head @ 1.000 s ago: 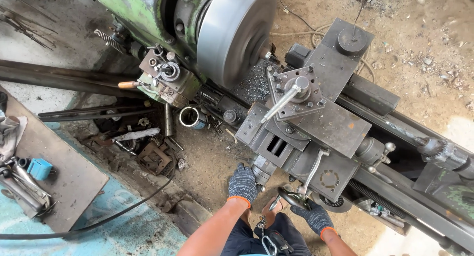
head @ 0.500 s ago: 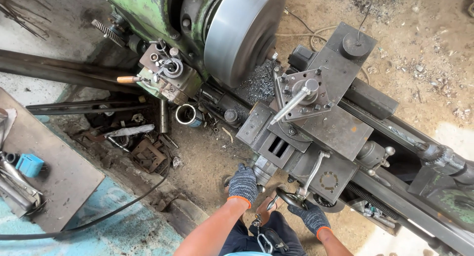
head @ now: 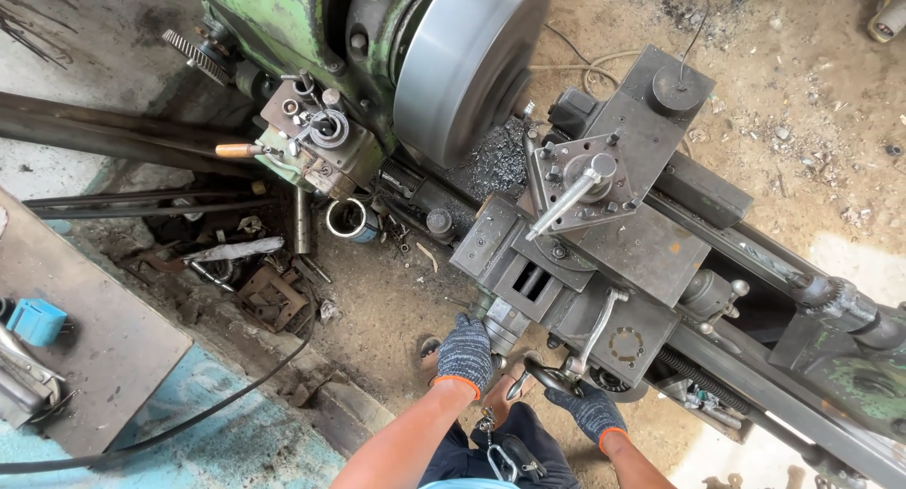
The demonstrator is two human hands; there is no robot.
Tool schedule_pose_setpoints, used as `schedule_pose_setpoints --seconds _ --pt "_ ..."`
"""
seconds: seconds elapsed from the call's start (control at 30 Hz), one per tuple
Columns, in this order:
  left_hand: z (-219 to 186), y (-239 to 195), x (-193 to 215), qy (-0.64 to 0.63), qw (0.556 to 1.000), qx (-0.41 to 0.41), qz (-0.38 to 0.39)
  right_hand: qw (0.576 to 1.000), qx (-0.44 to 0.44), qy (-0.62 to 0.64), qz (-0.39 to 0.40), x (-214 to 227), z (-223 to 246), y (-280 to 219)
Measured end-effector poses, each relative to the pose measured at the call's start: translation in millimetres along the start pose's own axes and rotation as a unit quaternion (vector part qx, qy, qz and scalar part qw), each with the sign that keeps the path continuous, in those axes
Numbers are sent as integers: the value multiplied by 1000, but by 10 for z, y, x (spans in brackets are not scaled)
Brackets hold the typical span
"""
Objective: Operating a manual lathe to turn a metal rod, removing material with a cutting tool by adjusting handwheels.
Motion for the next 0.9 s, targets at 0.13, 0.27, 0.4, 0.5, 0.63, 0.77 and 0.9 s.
schedule_pose_setpoints --seconds 0.13,0.27,0.4,0.5,0.63,0.77,0.9 --pt "-15 -9 3 72 997 -12 4 1000 2 6 -7 34 173 -170" --pt "-1 -208 213 -53 999 3 -7 1000 5 -9 -7 15 186 -163" --pt "9 -204 237 -50 999 5 0 999 -3 -31 -4 -9 177 -115" --pt "4 -262 315 -45 999 4 12 999 -14 -50 -6 -19 181 -97" --pt "13 -289 374 -63 997 14 33 998 -34 -57 -4 -30 222 -120" --pt "26 -121 200 -30 999 -14 1 995 -34 -90 11 -39 265 -124" --pt "14 -50 144 -5 1000 -10 15 995 -53 -86 3 -46 282 -141"
Point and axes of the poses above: each hand's wrist, its own y-axis towards the middle knuckle, its own x-axis out of the back of the hand, z = x × y, the point moved 4 cm from there along y, towards the middle knuckle, and after that the axes turned 7 degrees about x, right-handed, at the moved point
